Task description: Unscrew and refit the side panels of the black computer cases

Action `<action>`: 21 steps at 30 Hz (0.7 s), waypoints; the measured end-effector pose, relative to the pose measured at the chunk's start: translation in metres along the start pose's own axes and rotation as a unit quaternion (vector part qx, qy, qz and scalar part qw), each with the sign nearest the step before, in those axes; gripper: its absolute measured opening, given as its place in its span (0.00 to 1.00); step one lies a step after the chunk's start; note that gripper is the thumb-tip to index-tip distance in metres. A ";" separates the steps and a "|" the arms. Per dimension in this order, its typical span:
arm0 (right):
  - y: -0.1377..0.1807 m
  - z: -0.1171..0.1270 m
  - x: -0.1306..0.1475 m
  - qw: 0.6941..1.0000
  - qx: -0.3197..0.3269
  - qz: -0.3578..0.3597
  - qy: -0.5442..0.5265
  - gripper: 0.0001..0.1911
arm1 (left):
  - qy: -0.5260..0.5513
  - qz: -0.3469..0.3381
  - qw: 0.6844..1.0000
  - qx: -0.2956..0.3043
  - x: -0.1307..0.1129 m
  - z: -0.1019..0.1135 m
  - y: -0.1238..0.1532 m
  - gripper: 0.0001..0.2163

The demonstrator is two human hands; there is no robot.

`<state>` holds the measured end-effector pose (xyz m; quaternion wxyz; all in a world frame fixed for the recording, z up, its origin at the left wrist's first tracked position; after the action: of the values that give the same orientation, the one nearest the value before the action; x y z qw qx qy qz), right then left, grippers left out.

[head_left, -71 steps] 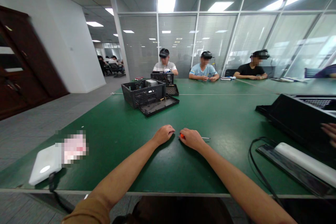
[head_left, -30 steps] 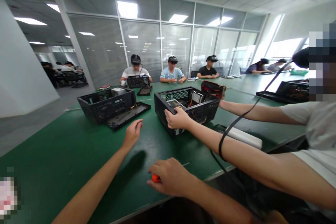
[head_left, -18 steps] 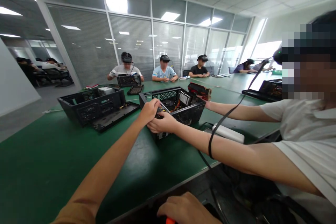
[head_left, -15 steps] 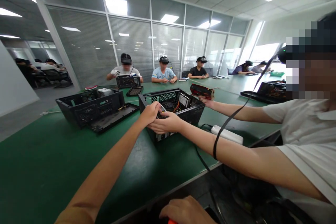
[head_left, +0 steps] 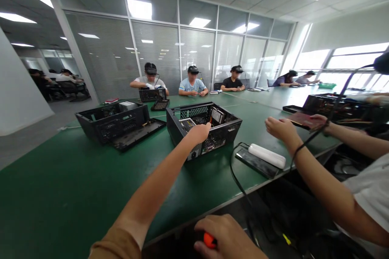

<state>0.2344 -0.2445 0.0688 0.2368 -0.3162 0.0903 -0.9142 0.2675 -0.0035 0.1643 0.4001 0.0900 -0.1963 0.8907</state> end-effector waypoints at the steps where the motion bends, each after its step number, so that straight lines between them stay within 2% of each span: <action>1: 0.003 -0.004 -0.002 1.000 -0.005 -0.011 -0.003 0.10 | -0.001 0.004 1.000 0.000 -0.001 -0.001 -0.001 0.11; 3: 0.005 0.005 -0.018 0.999 -0.037 -0.037 0.004 0.10 | 0.001 0.016 1.000 0.000 0.000 -0.002 0.001 0.12; 6: 0.004 0.046 -0.060 0.985 -0.143 -0.080 0.059 0.11 | 0.006 0.033 0.999 0.004 0.005 -0.002 0.012 0.13; 7: 0.002 0.064 -0.076 0.973 -0.190 -0.102 0.086 0.13 | 0.008 0.032 0.999 0.007 0.007 -0.001 0.018 0.13; 9: -0.002 0.103 -0.107 0.925 -0.309 -0.161 0.151 0.18 | 0.012 0.026 0.999 0.014 0.010 0.003 0.032 0.13; 11: -0.013 0.134 -0.132 0.882 -0.375 -0.207 0.196 0.26 | 0.012 0.019 1.000 0.020 0.013 0.008 0.049 0.14; 13: -0.032 0.152 -0.151 0.874 -0.371 -0.233 0.209 0.34 | 0.003 0.022 1.000 0.020 0.018 0.013 0.069 0.13; 15: -0.051 0.158 -0.162 0.881 -0.340 -0.258 0.205 0.38 | -0.008 0.030 0.999 0.019 0.026 0.017 0.091 0.13; 18: -0.069 0.150 -0.160 0.904 -0.281 -0.264 0.183 0.35 | -0.017 0.036 0.999 0.018 0.042 0.019 0.124 0.11; 21: -0.075 0.133 -0.137 0.922 -0.246 -0.241 0.178 0.29 | -0.010 0.036 0.999 0.016 0.061 0.021 0.159 0.11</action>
<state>0.3833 -0.1141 0.1234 -0.0957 -0.2088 0.2743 -0.9338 0.1084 -0.0668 0.1584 0.3646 0.0986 -0.1891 0.9064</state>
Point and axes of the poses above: each hand's wrist, its own y-axis away from the middle knuckle, its own z-axis out of the back of the hand, x = y × z, the point moved 5 cm from there along -y, towards the middle knuckle, and after that the axes turned 14 degrees about -y, right-handed, at the moved point
